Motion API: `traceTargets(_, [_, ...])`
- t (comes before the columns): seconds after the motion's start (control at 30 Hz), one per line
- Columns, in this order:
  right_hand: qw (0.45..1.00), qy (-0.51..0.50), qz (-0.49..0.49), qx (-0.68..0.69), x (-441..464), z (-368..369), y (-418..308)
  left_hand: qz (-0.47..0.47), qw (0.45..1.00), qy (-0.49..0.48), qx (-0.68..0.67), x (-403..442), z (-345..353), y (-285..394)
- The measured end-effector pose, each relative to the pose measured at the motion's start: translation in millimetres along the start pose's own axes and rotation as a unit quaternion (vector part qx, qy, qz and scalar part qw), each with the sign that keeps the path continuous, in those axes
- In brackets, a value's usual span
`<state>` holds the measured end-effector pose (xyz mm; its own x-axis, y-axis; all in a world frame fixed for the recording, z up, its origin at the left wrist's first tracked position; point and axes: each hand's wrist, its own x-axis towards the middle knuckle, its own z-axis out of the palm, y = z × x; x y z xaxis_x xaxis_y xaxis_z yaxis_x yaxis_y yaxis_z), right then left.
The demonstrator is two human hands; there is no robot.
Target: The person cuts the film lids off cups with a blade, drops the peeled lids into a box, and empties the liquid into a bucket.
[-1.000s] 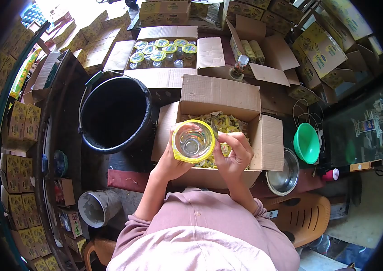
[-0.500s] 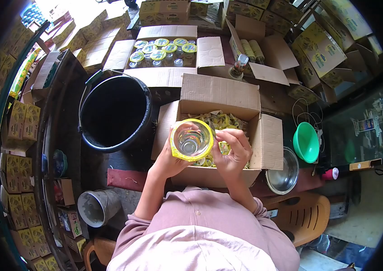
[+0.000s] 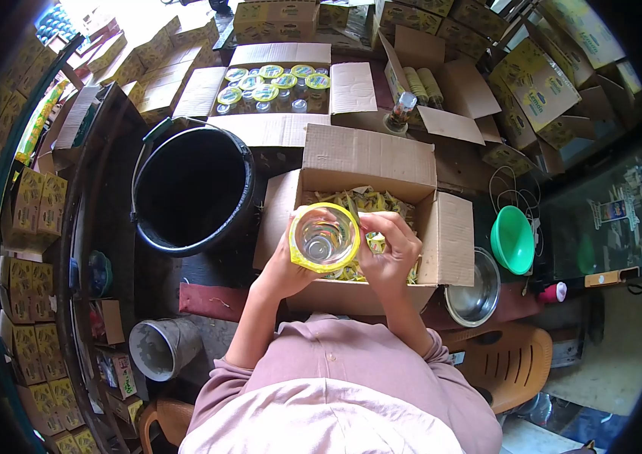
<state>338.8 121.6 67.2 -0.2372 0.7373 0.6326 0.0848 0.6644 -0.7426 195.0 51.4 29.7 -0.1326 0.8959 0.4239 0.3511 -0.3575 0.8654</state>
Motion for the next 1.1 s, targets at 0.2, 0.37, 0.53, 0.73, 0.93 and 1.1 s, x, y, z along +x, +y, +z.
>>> traceTargets(0.2, [0.998,-0.016,0.03,0.045,-3,-1,5,-0.031,0.983,0.044,-0.175,9,5,5])
traceTargets(0.37, [1.0,-0.008,0.028,0.01,-5,-2,0,-0.026,0.992,0.035,-0.116,11,7,5])
traceTargets(0.53, [0.998,-0.013,0.043,0.042,-1,-3,5,-0.052,0.992,0.005,-0.115,11,6,5])
traceTargets(0.73, [0.997,-0.022,0.052,0.056,-3,-4,6,-0.028,0.993,0.009,-0.111,13,4,3])
traceTargets(0.93, [0.997,-0.018,0.044,0.052,3,-4,6,-0.023,0.994,-0.047,-0.097,14,3,8])
traceTargets(1.1, [0.999,0.025,0.029,0.011,-4,-7,2,-0.041,0.99,0.021,-0.132,13,7,0])
